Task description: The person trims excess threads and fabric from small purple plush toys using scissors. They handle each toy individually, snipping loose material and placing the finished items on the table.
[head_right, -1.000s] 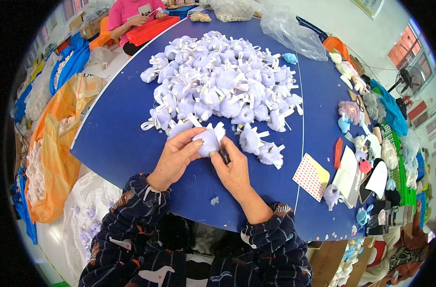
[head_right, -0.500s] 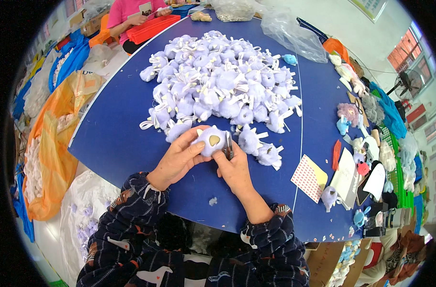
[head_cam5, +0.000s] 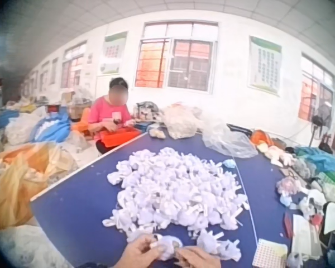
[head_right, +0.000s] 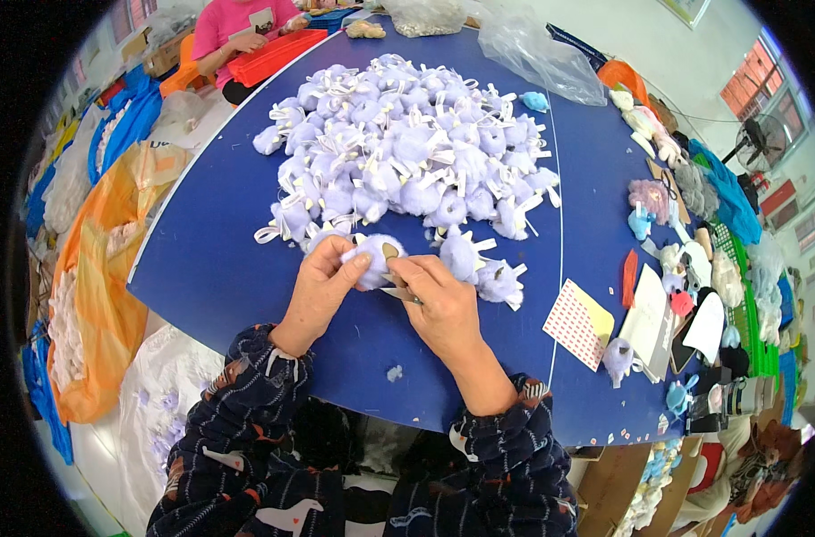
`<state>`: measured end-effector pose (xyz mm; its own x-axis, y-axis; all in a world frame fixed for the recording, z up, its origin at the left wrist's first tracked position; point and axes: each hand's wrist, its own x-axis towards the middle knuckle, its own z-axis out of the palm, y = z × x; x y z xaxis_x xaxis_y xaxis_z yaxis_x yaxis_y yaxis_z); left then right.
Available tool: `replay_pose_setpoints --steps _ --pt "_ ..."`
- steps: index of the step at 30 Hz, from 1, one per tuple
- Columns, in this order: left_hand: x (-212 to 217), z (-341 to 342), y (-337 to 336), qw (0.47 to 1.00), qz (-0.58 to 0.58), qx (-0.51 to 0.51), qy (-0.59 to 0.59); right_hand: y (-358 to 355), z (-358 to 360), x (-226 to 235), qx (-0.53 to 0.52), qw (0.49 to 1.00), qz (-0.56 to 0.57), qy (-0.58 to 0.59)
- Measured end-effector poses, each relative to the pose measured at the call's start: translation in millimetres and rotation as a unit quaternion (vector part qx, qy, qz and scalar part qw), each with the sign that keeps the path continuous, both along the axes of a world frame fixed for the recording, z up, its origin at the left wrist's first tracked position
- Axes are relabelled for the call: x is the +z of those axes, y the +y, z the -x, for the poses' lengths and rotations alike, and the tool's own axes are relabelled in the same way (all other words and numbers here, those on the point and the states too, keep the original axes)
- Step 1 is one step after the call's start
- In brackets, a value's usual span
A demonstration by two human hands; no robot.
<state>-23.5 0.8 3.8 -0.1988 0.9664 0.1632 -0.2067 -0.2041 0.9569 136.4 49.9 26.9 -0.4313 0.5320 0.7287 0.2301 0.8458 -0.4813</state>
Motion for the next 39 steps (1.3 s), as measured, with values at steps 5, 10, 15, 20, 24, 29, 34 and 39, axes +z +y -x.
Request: replay_pose_setpoints --steps 5,10,15,20,24,29,34,39 --pt "-6.3 2.4 2.4 0.995 -0.040 0.003 0.088 1.6 -2.1 -2.1 0.016 0.999 0.026 -0.037" --pt "3.3 -3.2 -0.7 0.999 0.004 -0.012 0.030 2.4 -1.9 -4.5 0.065 0.990 0.116 -0.038" --pt "-2.2 0.2 -0.4 0.997 -0.010 -0.015 0.072 -2.7 -3.2 8.6 0.008 0.966 0.240 -0.099" --pt "1.2 0.9 -0.6 0.988 -0.022 -0.006 0.154 -1.3 -4.1 0.3 -0.031 0.986 0.141 -0.083" --pt "3.9 4.6 -1.7 0.981 0.007 -0.013 0.192 0.4 -1.7 -2.3 -0.010 0.993 0.105 -0.049" --pt "4.6 0.4 -2.0 0.972 -0.018 0.005 0.236 0.8 -5.5 -4.9 -0.003 0.991 0.079 -0.108" --pt "-1.1 -1.8 -1.3 0.966 -0.025 0.019 0.257 -3.3 -4.3 -2.9 -0.012 0.987 0.070 -0.147" --pt "-2.1 -5.5 -1.8 0.972 -0.022 0.069 0.223 1.1 -2.1 -18.0 0.020 0.982 0.125 -0.143"
